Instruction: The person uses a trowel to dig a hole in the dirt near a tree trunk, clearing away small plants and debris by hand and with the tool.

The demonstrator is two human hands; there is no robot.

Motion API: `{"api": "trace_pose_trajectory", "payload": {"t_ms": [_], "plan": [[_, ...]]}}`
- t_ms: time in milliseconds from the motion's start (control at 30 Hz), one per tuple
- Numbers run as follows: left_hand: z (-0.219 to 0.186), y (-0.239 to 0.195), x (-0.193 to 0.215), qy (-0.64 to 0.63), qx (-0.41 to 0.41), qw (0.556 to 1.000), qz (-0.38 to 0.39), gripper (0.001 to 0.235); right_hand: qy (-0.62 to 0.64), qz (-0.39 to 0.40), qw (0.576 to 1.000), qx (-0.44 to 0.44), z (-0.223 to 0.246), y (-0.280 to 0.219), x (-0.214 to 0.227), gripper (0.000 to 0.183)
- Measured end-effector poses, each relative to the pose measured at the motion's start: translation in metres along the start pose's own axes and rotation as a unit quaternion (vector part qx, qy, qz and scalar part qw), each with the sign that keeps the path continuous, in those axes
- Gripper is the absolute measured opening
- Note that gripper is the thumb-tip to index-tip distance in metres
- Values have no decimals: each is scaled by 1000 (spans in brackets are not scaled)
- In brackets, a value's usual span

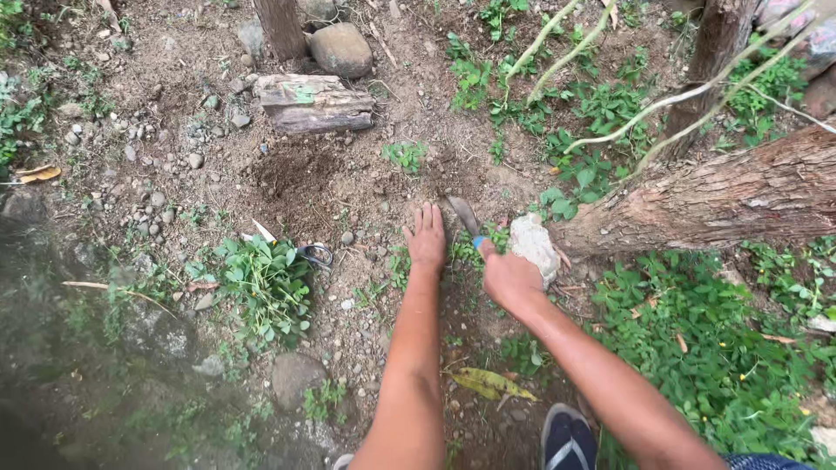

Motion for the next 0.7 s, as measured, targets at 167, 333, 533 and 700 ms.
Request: {"api": "trace_pose_trajectory", "payload": {"t_ms": [167,333,533,700], "plan": [[-1,-12,-17,-7,2,999,37,66,120,125,973,-154,-47,-2,-9,46],[-7,-8,3,6,3,999,48,61,94,-32,995,-32,-47,-22,100,44],[-4,-3,-1,16,11,998,55,61,-95,36,995,-23,-25,-28,92,31],[-2,2,-32,55,-8,998,1,60,-84,-75,993,28,-2,-11,3,39]]}}
Point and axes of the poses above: each hand's wrist, its own y-axis towards the middle knuckle, its own x-axis out of the back of the hand, z = x × y, the point moved 9 cm from there along y, towards the middle knuckle, and after that the axes turned 4 degrees about y, right-handed, at the moved point
